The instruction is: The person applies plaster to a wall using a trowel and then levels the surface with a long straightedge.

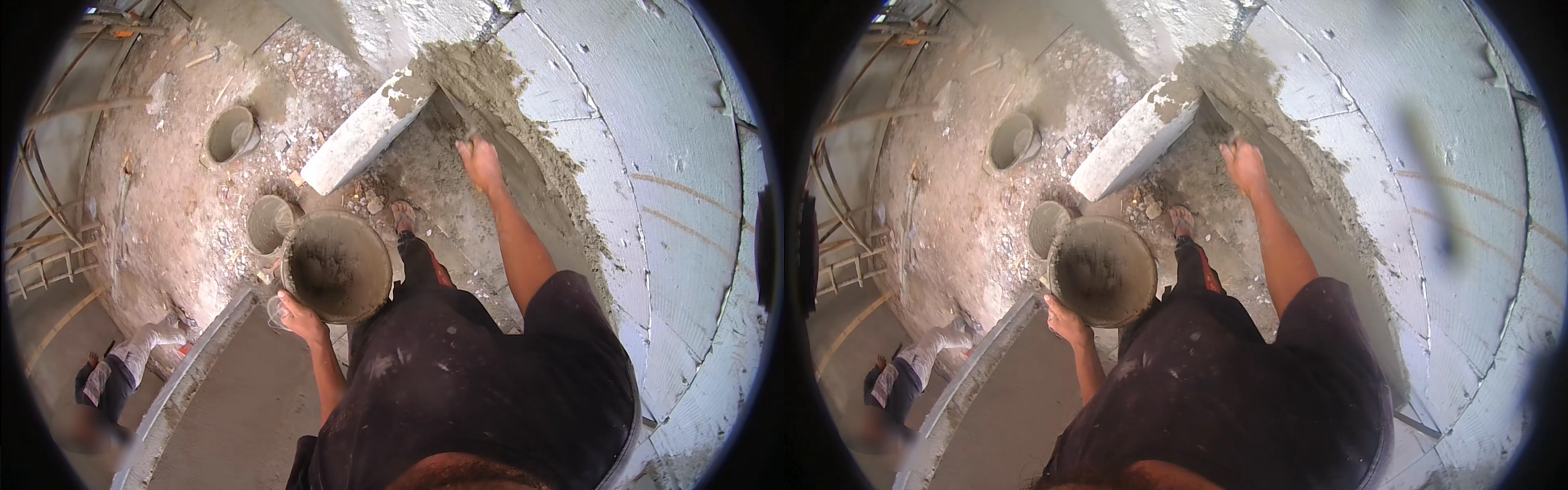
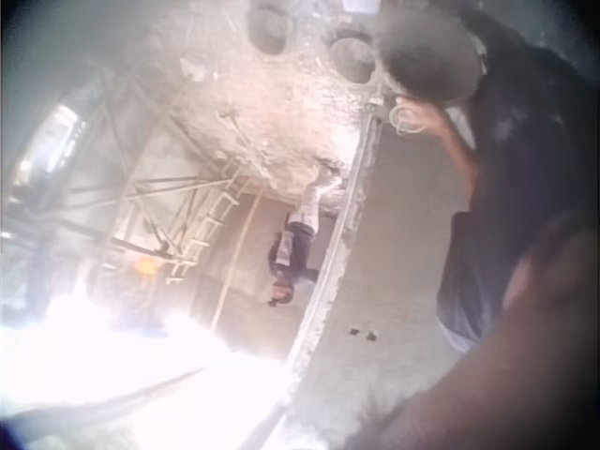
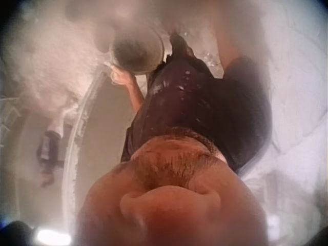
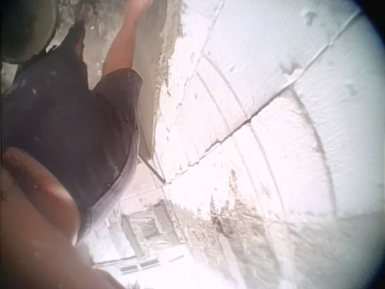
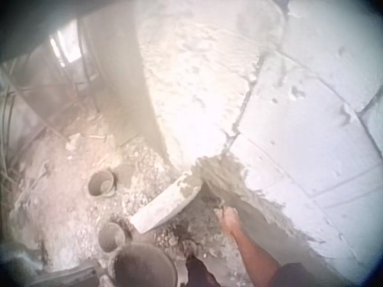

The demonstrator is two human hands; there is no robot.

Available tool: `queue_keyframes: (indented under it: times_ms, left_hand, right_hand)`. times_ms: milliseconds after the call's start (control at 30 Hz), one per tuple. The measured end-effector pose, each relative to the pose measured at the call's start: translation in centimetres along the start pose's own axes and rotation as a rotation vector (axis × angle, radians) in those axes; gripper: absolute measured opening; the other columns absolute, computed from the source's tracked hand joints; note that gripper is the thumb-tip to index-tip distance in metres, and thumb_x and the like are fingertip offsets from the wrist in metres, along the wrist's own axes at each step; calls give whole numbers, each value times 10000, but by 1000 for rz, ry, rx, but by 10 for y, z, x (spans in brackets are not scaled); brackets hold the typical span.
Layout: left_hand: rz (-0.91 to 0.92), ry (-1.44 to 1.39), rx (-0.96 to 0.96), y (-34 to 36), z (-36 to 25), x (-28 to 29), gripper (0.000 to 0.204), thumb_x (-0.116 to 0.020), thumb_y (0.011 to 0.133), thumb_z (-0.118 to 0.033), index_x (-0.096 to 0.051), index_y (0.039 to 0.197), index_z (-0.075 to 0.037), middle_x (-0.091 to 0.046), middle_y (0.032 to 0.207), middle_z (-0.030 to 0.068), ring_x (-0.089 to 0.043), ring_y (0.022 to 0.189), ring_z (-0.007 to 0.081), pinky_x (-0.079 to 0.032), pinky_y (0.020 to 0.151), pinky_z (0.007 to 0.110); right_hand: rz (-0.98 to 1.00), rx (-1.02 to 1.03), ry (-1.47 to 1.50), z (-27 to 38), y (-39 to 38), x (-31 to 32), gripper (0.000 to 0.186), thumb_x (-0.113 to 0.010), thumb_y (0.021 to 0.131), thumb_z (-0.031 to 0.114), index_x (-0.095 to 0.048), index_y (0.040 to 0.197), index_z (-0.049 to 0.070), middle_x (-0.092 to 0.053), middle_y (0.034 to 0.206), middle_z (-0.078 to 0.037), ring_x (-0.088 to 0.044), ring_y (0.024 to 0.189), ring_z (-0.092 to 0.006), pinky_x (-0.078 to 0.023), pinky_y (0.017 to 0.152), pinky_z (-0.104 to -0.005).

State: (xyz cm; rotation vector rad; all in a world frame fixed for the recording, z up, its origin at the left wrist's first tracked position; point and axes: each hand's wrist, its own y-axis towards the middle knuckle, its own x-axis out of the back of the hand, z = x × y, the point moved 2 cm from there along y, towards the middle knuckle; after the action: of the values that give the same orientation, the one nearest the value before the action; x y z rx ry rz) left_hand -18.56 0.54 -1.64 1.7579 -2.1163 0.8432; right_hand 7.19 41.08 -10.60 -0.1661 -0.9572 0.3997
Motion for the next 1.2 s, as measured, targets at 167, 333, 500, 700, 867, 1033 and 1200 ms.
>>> queue_keyframes:
  times_ms: [167,333,500,700,867,1033,1200]
  left_hand:
    - [-3,96,55,-8,-23,9,562,-408,1020,-379,-600,988,148,-646,890,142,-544,768,174,-459,728,345]
    - [-54,115,5,-4,-35,19,584,-412,1013,-401,-610,963,146,-633,827,136,-525,732,182,-456,695,346]
    - [-5,148,-69,4,-38,10,589,-419,1010,-414,-603,943,141,-597,790,108,-486,711,179,-439,678,343]
    - [49,84,-123,1,-51,-18,561,-427,1012,-400,-583,892,126,-576,787,97,-460,720,170,-417,683,333]
    - [187,171,-172,13,-20,-29,496,-418,1025,-351,-547,775,57,-467,678,22,-386,637,135,-345,563,325]
    - [202,179,-241,-12,-33,-43,508,-421,1024,-360,-473,676,7,-360,614,-19,-316,587,114,-274,511,327]
    - [209,138,-237,-21,-26,-41,529,-410,1029,-351,-422,641,9,-357,590,-15,-309,585,122,-271,516,339]
  right_hand:
    - [-131,16,80,27,0,8,419,-616,887,356,-591,894,-62,-619,772,-289,-609,808,-465,-473,714,-498]
    - [-86,-79,408,11,-29,26,387,-637,882,326,-575,814,-50,-594,593,-159,-600,531,-278,-466,546,-393]
    - [-47,-112,584,-7,-64,52,314,-628,896,285,-569,804,-10,-552,557,-48,-522,461,-112,-423,464,-301]
    - [14,-248,841,-45,-125,106,255,-626,905,236,-558,830,2,-552,623,-24,-504,469,-90,-389,441,-257]
    - [-25,-203,479,-64,-185,152,253,-625,903,234,-554,855,-4,-556,621,-54,-506,470,-82,-404,439,-271]
    - [-19,-108,-71,-48,-181,127,376,-592,898,333,-591,1011,-25,-669,762,-194,-663,711,-360,-509,663,-447]
    - [103,-53,-73,-46,-73,57,394,-594,889,337,-609,1104,7,-667,903,-245,-639,891,-411,-500,803,-495]
